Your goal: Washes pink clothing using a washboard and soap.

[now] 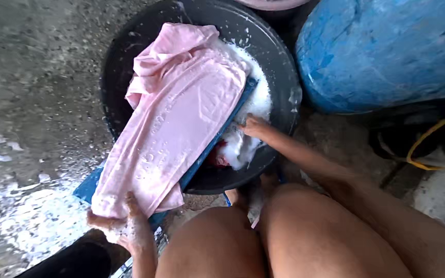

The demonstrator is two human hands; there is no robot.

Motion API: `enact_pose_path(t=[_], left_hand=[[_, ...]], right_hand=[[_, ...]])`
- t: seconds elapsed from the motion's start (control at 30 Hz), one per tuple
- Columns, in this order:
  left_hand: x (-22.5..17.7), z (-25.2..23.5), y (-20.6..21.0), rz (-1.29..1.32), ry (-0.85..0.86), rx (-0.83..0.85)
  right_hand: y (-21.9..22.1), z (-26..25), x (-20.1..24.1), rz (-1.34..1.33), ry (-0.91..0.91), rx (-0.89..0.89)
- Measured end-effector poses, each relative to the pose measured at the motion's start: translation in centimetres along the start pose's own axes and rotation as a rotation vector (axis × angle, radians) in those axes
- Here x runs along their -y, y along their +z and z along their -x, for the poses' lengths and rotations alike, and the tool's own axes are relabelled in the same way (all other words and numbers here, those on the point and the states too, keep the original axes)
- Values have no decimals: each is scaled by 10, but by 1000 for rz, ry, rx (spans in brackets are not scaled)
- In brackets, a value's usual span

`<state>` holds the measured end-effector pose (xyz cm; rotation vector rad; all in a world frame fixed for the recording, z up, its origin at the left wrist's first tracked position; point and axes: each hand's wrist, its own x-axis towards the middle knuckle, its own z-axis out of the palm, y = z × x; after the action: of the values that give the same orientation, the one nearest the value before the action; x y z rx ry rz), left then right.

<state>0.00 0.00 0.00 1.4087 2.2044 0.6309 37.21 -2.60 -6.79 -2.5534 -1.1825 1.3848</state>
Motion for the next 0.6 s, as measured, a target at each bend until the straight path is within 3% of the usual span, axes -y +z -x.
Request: enact_pose_path(t=[0.07, 0.17, 0.27, 0.33, 0.43, 0.53, 0.6], left_hand=[[8, -5, 3, 11, 27, -16], [17, -8, 6, 51, 39, -32], [15, -10, 7, 49, 42, -35], [14, -9, 7, 47, 27, -34], [14, -9, 6, 39, 26, -31], [17, -10, 5, 31, 40, -31], [22, -13, 2, 5, 75, -5]], right_hand=[[18, -27, -1, 32, -57, 145], [-6, -28, -37, -149, -86, 315], [-66, -17, -61, -391, -17, 260], [-93, 2, -39, -529, -44, 120], [-60, 32, 35, -515, -320, -135], [41, 44, 102, -151, -946, -353], [74, 30, 108, 7, -1225, -394]])
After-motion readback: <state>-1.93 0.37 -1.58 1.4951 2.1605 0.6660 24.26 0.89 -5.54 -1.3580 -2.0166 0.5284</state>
